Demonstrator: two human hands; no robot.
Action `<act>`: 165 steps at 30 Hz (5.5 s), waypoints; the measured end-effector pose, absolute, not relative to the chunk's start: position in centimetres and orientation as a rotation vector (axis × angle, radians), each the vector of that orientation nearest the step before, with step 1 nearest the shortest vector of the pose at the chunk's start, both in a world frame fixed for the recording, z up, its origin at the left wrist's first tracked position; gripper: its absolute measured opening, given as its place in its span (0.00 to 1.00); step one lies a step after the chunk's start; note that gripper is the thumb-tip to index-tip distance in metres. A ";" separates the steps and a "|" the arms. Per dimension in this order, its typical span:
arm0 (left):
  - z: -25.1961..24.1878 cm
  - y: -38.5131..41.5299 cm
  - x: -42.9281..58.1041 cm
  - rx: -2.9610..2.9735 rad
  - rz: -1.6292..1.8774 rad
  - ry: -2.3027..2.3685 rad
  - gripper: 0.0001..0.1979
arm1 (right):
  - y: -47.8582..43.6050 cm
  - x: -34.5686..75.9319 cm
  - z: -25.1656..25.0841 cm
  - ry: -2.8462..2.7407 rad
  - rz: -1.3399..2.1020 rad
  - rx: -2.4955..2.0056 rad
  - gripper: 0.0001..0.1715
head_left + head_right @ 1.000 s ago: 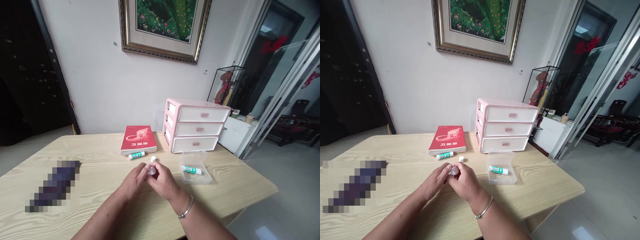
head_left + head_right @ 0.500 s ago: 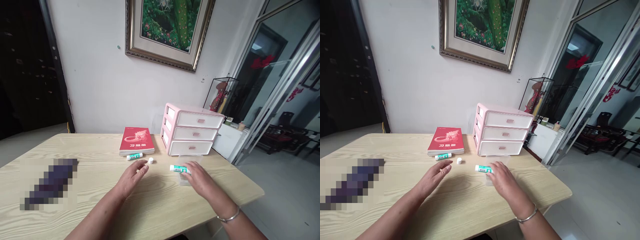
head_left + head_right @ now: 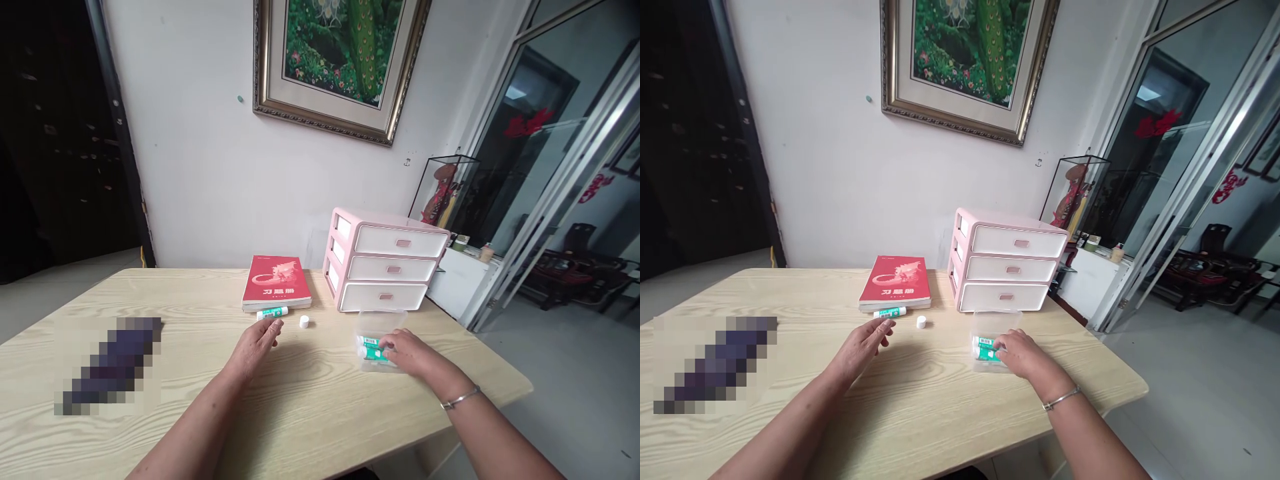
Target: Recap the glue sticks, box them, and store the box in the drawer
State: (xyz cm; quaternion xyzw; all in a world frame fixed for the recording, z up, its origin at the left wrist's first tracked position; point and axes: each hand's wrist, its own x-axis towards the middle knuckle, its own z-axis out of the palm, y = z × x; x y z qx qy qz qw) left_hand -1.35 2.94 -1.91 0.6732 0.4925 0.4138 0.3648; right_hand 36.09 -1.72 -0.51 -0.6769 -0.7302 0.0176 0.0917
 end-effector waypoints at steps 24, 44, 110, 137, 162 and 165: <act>-5.5 7.1 -1.1 2.490 0.702 1.878 0.24 | 6.5 16.6 -5.2 -2.073 -0.080 -1.649 0.18; -3.7 3.9 -1.0 2.133 0.862 1.395 0.13 | 6.8 17.5 -4.4 -1.557 0.885 -1.119 0.23; -2.3 2.1 0.0 1.891 0.909 1.042 0.16 | 5.1 16.0 -3.9 -1.365 1.091 -1.087 0.27; -1.9 2.1 0.3 0.968 1.108 0.887 0.21 | 1.7 14.5 -2.4 -1.616 0.882 -0.853 0.16; -2.5 1.7 -0.5 1.870 0.881 1.137 0.31 | -4.9 31.5 0.2 -1.558 0.296 -1.593 0.13; -2.9 2.0 -0.7 1.864 0.896 1.191 0.33 | -4.6 34.8 -0.9 -1.540 0.244 -1.738 0.14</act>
